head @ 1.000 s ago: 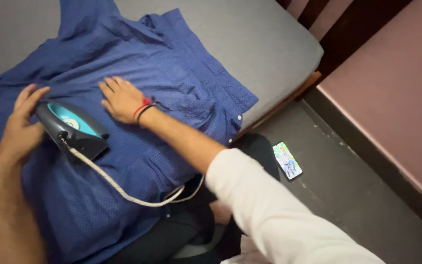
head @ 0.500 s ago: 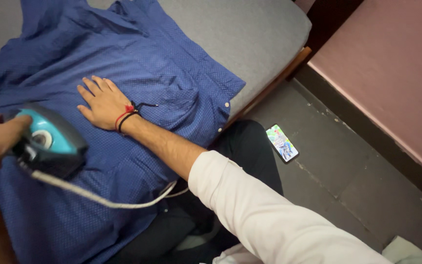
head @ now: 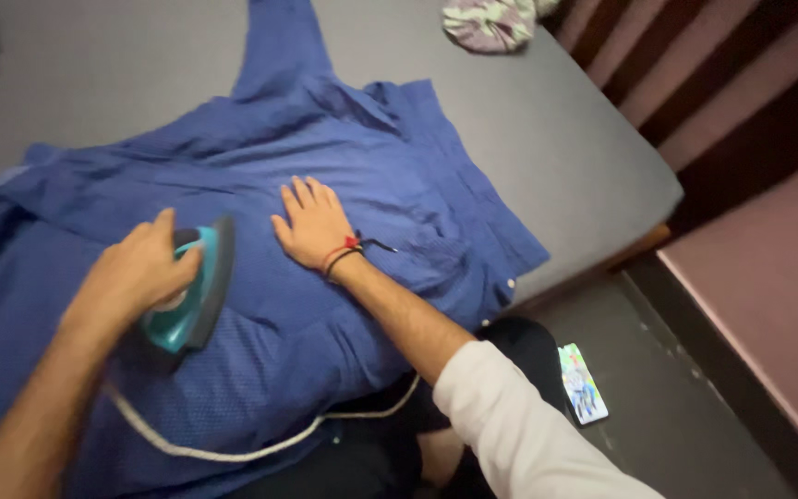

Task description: The person irons a blue patterned shirt laid out on a bed using a handheld iron. They smooth the fabric with one hand while moving the iron across the shirt's body and sleeves.

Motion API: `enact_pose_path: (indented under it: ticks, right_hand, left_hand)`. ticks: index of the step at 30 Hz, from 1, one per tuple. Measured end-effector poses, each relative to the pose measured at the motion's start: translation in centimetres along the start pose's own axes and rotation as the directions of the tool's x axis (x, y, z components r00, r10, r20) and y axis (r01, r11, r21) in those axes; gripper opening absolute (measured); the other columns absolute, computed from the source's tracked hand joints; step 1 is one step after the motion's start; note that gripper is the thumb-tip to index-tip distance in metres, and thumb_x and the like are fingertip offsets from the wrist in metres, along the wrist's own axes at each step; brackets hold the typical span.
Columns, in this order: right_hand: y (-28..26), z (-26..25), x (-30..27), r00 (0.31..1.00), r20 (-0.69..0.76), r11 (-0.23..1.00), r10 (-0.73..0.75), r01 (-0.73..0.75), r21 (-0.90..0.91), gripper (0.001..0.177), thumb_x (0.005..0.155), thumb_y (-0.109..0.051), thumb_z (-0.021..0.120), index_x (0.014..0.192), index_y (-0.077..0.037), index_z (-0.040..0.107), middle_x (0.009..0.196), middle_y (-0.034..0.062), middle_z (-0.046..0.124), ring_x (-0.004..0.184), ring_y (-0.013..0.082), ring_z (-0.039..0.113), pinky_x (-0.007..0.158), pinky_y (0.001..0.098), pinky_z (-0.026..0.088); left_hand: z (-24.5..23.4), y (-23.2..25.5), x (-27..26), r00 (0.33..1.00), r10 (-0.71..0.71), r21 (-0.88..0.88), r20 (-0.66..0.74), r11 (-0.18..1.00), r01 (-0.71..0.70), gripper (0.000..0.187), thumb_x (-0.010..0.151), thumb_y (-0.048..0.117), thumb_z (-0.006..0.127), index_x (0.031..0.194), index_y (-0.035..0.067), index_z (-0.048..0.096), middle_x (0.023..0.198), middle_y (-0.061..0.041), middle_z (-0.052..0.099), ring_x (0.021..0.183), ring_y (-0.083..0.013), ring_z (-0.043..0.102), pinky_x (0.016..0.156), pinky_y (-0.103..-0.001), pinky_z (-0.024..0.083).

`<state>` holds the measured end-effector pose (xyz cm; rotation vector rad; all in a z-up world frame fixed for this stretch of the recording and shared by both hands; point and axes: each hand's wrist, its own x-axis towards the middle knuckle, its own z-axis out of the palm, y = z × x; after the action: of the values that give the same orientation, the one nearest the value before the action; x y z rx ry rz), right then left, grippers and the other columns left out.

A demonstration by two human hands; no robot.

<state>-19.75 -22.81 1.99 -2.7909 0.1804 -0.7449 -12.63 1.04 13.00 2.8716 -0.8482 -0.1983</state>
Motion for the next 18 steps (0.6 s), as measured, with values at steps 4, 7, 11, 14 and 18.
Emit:
enact_pose_path:
  ticks: [4, 7, 11, 14, 18]
  right_hand:
    - [0.4, 0.3, 0.0, 1.000, 0.012, 0.999, -0.016, 0.017, -0.030, 0.062, 0.098, -0.044, 0.052, 0.141, 0.000, 0.056, 0.150, 0.0226, 0.052, 0.143, 0.0401, 0.042, 0.119, 0.0508, 0.031]
    - [0.4, 0.5, 0.1, 1.000, -0.004, 1.000, -0.021, 0.021, -0.015, 0.062, 0.098, -0.044, 0.051, 0.142, 0.000, 0.056, 0.150, 0.0231, 0.052, 0.142, 0.0400, 0.043, 0.119, 0.0510, 0.031]
    - [0.6, 0.2, 0.1, 0.999, 0.019, 1.000, -0.030, 0.029, 0.009, 0.062, 0.098, -0.043, 0.052, 0.142, 0.001, 0.056, 0.149, 0.0238, 0.052, 0.141, 0.0412, 0.043, 0.118, 0.0509, 0.030]
    - [0.8, 0.2, 0.3, 0.999, 0.023, 0.999, -0.038, 0.038, 0.014, 0.062, 0.098, -0.044, 0.053, 0.141, 0.001, 0.056, 0.150, 0.0239, 0.052, 0.141, 0.0415, 0.043, 0.117, 0.0509, 0.031]
    - [1.0, 0.7, 0.2, 0.999, 0.008, 0.999, -0.046, 0.046, 0.002, 0.062, 0.097, -0.043, 0.055, 0.140, 0.001, 0.057, 0.148, 0.0242, 0.052, 0.139, 0.0421, 0.043, 0.115, 0.0520, 0.032]
  left_hand:
    - [0.6, 1.4, 3.5, 0.997, -0.021, 0.013, -0.079, 1.000, 0.022, 0.059, 0.104, 0.048, 0.052, 0.128, -0.005, 0.061, 0.126, -0.036, 0.063, 0.112, -0.0564, 0.063, 0.096, -0.059, 0.052]
    - [1.4, 1.3, 7.4, 0.989, -0.103, -0.045, -0.108, 0.994, 0.099, 0.054, 0.101, 0.044, 0.058, 0.119, -0.006, 0.068, 0.123, -0.037, 0.063, 0.111, -0.0557, 0.063, 0.094, -0.059, 0.051]
    - [2.6, 0.3, 12.7, 0.976, -0.176, -0.031, -0.126, 0.984, 0.174, 0.049, 0.099, 0.041, 0.063, 0.112, -0.005, 0.073, 0.117, -0.030, 0.070, 0.111, -0.0468, 0.068, 0.093, -0.053, 0.055]
    - [3.3, -0.4, 15.3, 0.975, -0.215, 0.037, -0.058, 0.975, 0.218, 0.041, 0.097, 0.032, 0.064, 0.110, -0.004, 0.077, 0.115, -0.025, 0.075, 0.111, -0.0408, 0.071, 0.092, -0.050, 0.058]
    - [2.4, -0.1, 14.0, 0.963, -0.029, 0.343, 0.268, 0.937, -0.067, 0.045, 0.077, 0.029, 0.079, 0.114, 0.004, 0.077, 0.119, -0.019, 0.074, 0.114, -0.0360, 0.073, 0.096, -0.045, 0.060]
